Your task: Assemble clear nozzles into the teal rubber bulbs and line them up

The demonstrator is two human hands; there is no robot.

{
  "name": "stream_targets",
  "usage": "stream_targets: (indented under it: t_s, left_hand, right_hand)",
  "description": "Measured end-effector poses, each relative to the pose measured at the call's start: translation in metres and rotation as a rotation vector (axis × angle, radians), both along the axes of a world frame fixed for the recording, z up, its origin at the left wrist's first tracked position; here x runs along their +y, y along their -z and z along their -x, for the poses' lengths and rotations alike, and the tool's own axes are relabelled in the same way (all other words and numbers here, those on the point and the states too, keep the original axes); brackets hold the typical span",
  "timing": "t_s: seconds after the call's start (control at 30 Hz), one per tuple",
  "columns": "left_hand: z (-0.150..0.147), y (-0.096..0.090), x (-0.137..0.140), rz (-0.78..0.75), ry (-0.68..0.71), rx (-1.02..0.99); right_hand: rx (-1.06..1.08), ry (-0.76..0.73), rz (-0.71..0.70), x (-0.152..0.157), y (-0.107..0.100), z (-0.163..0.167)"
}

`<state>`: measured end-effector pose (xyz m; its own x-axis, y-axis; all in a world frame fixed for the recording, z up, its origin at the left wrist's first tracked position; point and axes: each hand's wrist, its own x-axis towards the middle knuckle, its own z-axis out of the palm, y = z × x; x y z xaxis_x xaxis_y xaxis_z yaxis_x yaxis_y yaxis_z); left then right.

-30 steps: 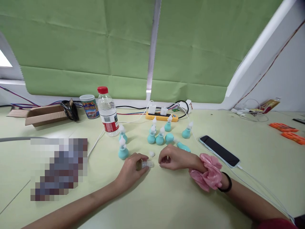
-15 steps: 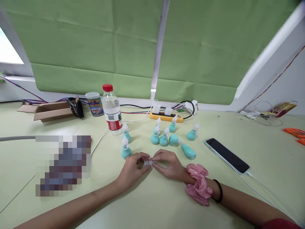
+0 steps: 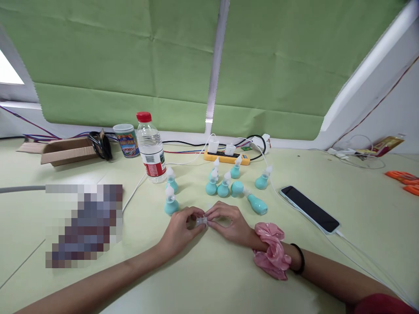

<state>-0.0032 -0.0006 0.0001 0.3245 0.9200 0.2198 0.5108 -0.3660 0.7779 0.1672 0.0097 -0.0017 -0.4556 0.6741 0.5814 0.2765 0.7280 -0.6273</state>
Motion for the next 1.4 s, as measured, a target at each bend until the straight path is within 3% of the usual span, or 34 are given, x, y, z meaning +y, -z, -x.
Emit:
stream_targets:
  t_s: [0.27,0.67,1.03,1.17,1.4]
  left_hand:
    - [0.000,0.002,0.001,0.001,-0.005,0.039]
    - [0.000,0.001,0.000,-0.013,-0.014,0.033]
    - [0.000,0.000,0.000,-0.016,-0.011,0.064]
    - [0.000,-0.001,-0.001,-0.017,-0.001,0.070]
    - [0.001,0.002,0.001,-0.019,-0.010,0.069]
  right_hand:
    - [0.060,0.066,0.029,-0.001,0.000,0.002]
    - [0.024,0.052,-0.137,-0.004,0.004,0.002]
    - [0.018,0.063,-0.174,-0.004,0.006,0.001]
    - [-0.044,0.017,-0.287,-0.003,0.009,-0.002]
    - [-0.256,0.012,-0.632,-0.003,0.009,-0.003]
